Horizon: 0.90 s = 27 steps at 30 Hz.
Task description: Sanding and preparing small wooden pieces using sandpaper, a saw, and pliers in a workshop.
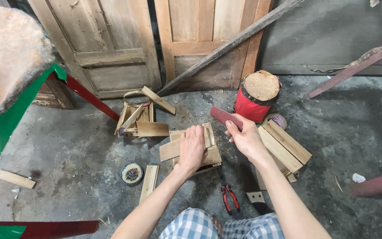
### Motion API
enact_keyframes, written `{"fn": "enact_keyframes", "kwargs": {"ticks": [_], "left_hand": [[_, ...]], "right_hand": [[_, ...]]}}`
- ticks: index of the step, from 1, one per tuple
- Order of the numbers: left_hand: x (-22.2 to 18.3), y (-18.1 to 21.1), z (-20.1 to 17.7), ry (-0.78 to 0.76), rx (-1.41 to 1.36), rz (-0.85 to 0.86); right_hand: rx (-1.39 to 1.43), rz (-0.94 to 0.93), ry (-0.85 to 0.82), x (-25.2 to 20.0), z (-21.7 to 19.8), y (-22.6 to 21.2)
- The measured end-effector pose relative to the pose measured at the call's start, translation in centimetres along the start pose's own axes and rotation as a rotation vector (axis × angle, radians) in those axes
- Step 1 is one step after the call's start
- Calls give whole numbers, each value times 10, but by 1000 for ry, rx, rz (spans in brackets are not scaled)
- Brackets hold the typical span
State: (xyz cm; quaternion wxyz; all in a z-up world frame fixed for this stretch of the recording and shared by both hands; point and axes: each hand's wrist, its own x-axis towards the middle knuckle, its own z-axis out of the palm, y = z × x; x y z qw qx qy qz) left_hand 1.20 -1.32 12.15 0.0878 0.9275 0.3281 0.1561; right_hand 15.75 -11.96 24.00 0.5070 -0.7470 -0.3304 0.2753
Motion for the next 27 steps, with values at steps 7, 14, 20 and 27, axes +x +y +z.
{"fn": "enact_keyframes", "kwargs": {"ticks": [7, 14, 20, 27], "left_hand": [[-3, 15, -31, 252, 66, 98], [4, 25, -55, 384, 163, 107], [14, 34, -66, 432, 264, 141], [23, 31, -51, 412, 314, 172]], "right_hand": [[291, 175, 5, -2, 11, 5], [627, 391, -181, -32, 16, -36], [622, 295, -234, -38, 16, -52], [610, 251, -178, -13, 23, -12]]}}
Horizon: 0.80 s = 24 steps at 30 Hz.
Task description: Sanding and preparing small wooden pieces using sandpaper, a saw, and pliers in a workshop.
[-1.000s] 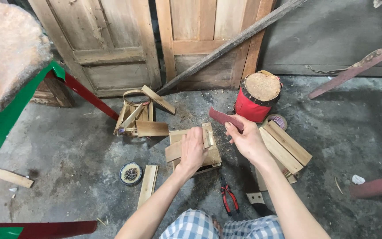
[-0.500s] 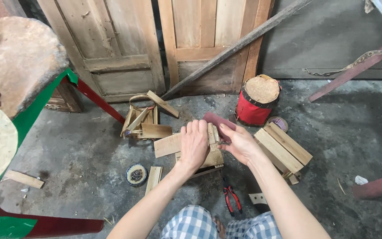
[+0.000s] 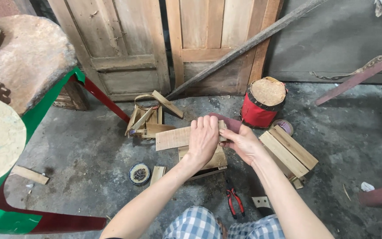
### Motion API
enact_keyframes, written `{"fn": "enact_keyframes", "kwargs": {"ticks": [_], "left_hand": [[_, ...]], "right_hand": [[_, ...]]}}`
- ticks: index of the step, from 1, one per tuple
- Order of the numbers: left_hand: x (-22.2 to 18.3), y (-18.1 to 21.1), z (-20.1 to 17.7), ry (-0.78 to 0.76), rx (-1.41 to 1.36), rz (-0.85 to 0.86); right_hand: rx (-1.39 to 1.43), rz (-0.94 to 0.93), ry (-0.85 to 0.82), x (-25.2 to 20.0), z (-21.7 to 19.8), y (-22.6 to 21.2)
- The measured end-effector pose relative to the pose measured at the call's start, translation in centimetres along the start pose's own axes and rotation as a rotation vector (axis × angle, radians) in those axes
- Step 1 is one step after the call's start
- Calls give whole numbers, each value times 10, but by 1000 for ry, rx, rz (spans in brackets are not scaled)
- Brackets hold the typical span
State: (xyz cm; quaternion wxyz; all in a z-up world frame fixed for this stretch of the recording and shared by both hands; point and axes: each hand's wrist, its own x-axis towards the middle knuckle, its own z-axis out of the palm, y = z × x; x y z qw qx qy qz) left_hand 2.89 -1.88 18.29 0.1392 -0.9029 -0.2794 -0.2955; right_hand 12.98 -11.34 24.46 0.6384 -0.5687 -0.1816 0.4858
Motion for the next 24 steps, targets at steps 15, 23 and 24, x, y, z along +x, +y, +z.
{"fn": "enact_keyframes", "kwargs": {"ticks": [15, 23, 24], "left_hand": [[-18, -79, -145, 161, -821, -659], [-29, -80, -152, 54, -1386, -876], [-32, -78, -150, 115, -1420, -853]], "right_hand": [[276, 59, 122, 39, -80, 3], [319, 103, 34, 33, -58, 0], [318, 98, 14, 35, -58, 3]]}}
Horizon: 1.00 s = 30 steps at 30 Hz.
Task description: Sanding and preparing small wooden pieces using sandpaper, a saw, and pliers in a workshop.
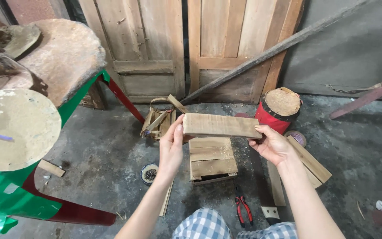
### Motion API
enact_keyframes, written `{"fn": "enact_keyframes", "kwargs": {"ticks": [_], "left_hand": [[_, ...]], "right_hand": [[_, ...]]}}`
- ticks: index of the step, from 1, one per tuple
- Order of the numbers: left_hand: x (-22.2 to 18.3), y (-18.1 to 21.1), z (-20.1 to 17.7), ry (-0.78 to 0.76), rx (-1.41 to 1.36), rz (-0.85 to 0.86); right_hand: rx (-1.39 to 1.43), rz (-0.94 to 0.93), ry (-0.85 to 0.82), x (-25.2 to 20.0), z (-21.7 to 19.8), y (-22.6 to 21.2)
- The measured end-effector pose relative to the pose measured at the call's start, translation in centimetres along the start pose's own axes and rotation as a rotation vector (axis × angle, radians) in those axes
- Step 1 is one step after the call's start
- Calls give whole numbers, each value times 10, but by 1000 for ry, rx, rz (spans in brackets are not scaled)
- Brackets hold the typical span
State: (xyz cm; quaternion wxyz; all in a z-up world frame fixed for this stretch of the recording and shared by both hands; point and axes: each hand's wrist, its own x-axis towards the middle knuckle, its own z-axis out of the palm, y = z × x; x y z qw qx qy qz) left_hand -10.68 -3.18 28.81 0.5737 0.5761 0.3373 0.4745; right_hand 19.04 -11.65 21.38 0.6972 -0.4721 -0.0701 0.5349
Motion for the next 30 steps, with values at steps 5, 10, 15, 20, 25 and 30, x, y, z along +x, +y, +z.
{"fn": "enact_keyframes", "kwargs": {"ticks": [5, 10, 15, 20, 25, 30], "left_hand": [[-15, -10, 0, 64, -159, 16], [-14, -26, 4, 66, -618, -335], [-9, -45, 4, -33, -961, -644], [-7, -42, 4, -20, -949, -684], [-2, -39, 7, 9, -973, -702], [6, -51, 9, 58, -1043, -748]], "right_hand": [[-35, -35, -42, -5, -2, -1], [-88, -63, -71, -3, -15, -2], [-109, -57, -88, 2, -19, -1], [-122, -53, -74, 5, -22, -1], [-106, -57, -59, 1, -15, -4], [-88, -60, -38, -6, -7, -6]]}}
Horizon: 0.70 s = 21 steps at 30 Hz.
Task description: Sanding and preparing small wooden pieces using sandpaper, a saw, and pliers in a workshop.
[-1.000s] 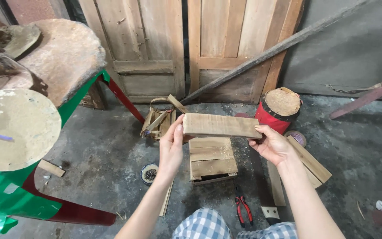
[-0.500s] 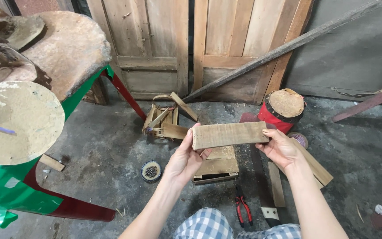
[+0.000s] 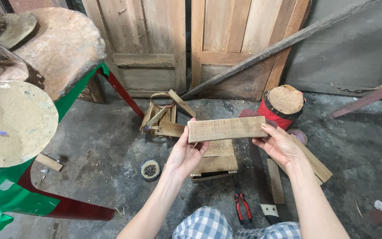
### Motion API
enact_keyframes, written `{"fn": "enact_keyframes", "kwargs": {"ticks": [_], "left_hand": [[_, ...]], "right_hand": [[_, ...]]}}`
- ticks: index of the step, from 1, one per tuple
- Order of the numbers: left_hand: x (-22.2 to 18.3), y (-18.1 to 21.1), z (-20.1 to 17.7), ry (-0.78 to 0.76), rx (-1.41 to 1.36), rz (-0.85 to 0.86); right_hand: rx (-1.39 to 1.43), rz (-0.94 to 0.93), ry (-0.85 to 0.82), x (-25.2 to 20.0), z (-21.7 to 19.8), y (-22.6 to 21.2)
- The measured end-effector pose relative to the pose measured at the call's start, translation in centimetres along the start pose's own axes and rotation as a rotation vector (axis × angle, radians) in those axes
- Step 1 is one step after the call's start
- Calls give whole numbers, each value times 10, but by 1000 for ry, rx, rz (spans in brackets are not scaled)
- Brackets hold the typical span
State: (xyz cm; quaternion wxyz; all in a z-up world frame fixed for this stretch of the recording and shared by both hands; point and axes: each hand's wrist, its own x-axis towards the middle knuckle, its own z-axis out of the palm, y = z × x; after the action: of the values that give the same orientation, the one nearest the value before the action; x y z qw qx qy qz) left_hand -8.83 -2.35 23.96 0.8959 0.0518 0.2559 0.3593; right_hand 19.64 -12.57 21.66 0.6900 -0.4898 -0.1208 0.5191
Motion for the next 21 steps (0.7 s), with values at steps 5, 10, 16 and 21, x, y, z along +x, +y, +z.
{"fn": "enact_keyframes", "kwargs": {"ticks": [5, 10, 16, 21], "left_hand": [[28, 3, -13, 12, -77, -39], [39, 9, -12, 63, -117, -70], [47, 12, -12, 140, -121, -73], [67, 17, -32, 182, -94, -65]], "right_hand": [[-22, 2, 37, 4, -1, 4], [-14, 6, 63, -3, 19, 2], [46, 35, 94, 14, 15, 17], [-49, 108, 207, 22, 23, 27]]}}
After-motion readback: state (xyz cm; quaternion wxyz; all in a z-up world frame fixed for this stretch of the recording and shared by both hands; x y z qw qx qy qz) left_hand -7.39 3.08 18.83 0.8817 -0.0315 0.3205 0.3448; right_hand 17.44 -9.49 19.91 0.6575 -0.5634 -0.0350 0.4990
